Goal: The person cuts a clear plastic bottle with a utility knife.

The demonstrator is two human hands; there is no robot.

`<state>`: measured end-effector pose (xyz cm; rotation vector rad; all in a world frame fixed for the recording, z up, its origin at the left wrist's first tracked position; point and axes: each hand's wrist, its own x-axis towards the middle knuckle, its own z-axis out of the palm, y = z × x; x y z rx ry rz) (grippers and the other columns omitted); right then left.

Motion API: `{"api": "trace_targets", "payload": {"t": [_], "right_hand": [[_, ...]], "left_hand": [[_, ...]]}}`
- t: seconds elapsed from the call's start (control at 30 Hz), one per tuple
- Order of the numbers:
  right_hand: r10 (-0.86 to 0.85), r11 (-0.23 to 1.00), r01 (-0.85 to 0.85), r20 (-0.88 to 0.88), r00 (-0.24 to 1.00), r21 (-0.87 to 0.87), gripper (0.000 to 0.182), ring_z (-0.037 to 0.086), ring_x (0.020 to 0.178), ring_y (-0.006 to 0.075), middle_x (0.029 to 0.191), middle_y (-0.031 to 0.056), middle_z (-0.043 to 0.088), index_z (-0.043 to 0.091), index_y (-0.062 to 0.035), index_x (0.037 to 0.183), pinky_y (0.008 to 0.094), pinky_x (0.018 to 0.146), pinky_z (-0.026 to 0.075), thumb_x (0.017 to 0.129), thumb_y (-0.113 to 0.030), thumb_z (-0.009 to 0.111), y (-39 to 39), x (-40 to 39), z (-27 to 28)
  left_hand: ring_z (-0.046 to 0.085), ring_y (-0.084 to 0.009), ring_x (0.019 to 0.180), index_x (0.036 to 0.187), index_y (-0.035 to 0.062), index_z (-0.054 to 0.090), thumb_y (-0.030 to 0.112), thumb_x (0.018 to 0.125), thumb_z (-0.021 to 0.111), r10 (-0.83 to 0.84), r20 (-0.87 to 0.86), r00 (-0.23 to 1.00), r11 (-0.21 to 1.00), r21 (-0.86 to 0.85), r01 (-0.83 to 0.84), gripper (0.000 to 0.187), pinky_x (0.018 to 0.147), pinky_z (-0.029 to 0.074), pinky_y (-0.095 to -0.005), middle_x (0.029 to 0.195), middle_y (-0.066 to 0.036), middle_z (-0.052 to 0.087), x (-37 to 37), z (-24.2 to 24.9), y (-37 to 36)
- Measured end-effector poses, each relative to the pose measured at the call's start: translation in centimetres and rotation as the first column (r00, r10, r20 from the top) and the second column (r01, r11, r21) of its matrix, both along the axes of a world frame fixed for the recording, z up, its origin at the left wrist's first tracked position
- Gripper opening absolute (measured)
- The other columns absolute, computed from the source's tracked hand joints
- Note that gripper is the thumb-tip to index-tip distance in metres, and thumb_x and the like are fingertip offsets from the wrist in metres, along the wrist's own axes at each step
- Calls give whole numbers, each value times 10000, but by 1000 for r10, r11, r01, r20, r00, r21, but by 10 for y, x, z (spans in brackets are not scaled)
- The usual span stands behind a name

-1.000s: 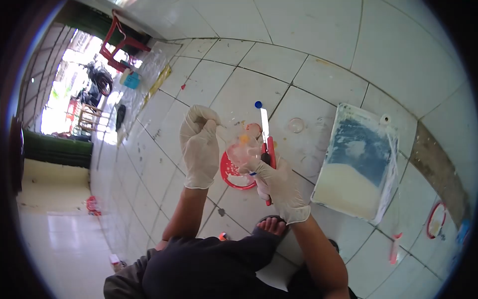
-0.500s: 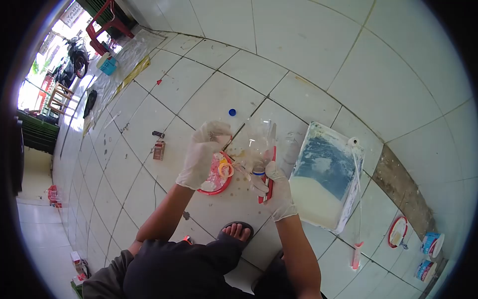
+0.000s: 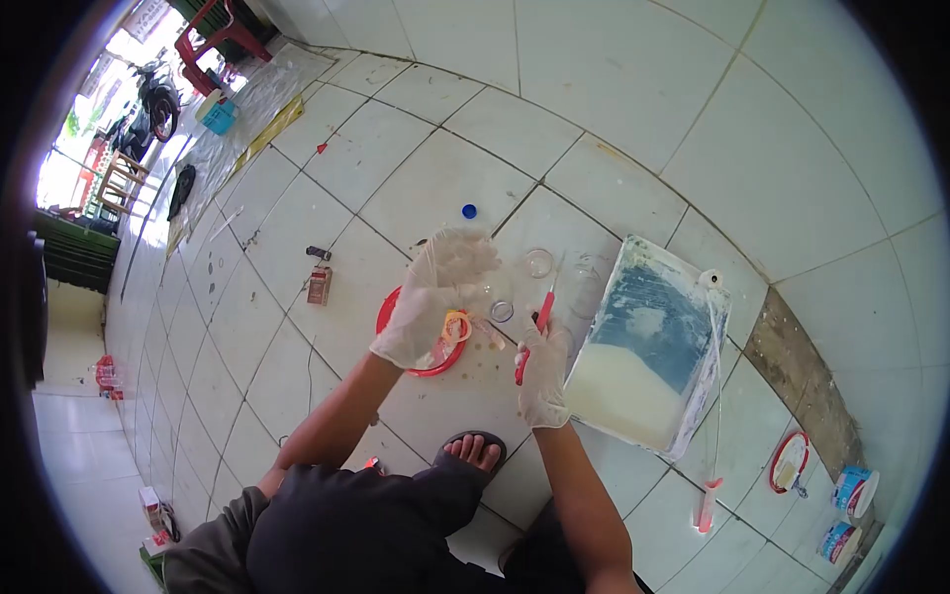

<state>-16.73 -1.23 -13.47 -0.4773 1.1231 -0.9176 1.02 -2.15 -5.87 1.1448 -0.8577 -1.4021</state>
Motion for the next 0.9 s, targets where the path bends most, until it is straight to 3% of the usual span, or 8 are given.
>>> {"api": "trace_targets", "payload": {"t": [0.1, 0.17, 0.27, 0.37, 0.43, 0.53, 0.67, 0.9], "right_hand": [[213, 977, -200, -296, 931, 72, 377, 551, 741, 122, 882, 37, 540, 523, -20, 1281, 273, 636, 455, 929, -111, 622, 5, -1, -52], [-61, 855, -406, -839, 541, -323, 493, 599, 917, 325, 1004, 189, 554, 443, 37, 1354, 418, 813, 488, 890, -21, 601, 20, -2, -129], [59, 893, -372, -755, 654, -253, 554, 517, 1091, 443, 1154, 282, 523, 405, 59, 1375, 489, 983, 405, 848, 42, 575, 26, -5, -117], [-103, 765, -518, -867, 488, -383, 526, 522, 1088, 433, 1131, 270, 527, 434, 49, 1353, 476, 958, 427, 849, 34, 584, 27, -6, -128], [-366, 645, -628, -898, 246, -435, 606, 609, 1061, 313, 1240, 213, 545, 454, -26, 1413, 433, 908, 494, 842, 17, 654, 22, -6, -101], [176, 858, -381, -499, 848, -345, 559, 621, 1118, 287, 1284, 185, 557, 458, -8, 1411, 420, 941, 520, 902, -101, 671, -2, -18, -42], [356, 934, -323, 288, 889, -156, 521, 669, 1083, 243, 1285, 174, 586, 450, 19, 1418, 392, 922, 560, 975, -190, 628, -30, -38, 34], [555, 825, -566, -182, 812, -11, 432, 689, 1002, 229, 1103, 131, 645, 545, 47, 1319, 343, 915, 578, 987, -210, 647, -59, -105, 116]], "left_hand": [[574, -296, 1281, 1496, 95, 373, -55, 764, 716, -26, -164, 986, 999, -49, 19, 821, 1051, 476, -408, 1308, -142, 590, 20, -12, -1], [610, -298, 1230, 1541, 97, 289, 6, 773, 772, -108, -273, 956, 990, -118, 78, 912, 1041, 486, -411, 1283, -152, 623, 25, -18, -2], [614, -285, 1218, 1543, 81, 289, 54, 802, 771, -159, -294, 943, 985, -117, 129, 884, 1042, 484, -404, 1298, -166, 630, 23, -13, 1], [604, -268, 1226, 1545, 62, 288, 81, 814, 759, -167, -278, 946, 986, -43, 161, 870, 1035, 487, -392, 1320, -177, 629, 20, -11, 3], [591, -263, 1243, 1540, 37, 294, 102, 812, 756, -131, -241, 962, 991, -66, 119, 865, 1048, 483, -397, 1306, -169, 630, 19, -20, 4], [585, -272, 1245, 1539, 38, 300, 78, 770, 780, -67, -169, 983, 995, -90, 52, 907, 1068, 482, -411, 1281, -145, 619, 16, -21, 3], [587, -299, 1238, 1482, 57, 398, -80, 741, 627, 2, -178, 984, 989, -146, -28, 788, 1052, 514, -414, 1236, -169, 612, 7, -21, -2], [579, -236, 1234, 1292, 51, 477, -96, 790, 661, -74, 82, 994, 985, -151, 86, 554, 1022, 502, -370, 1309, -102, 572, -53, -8, 3]]}}
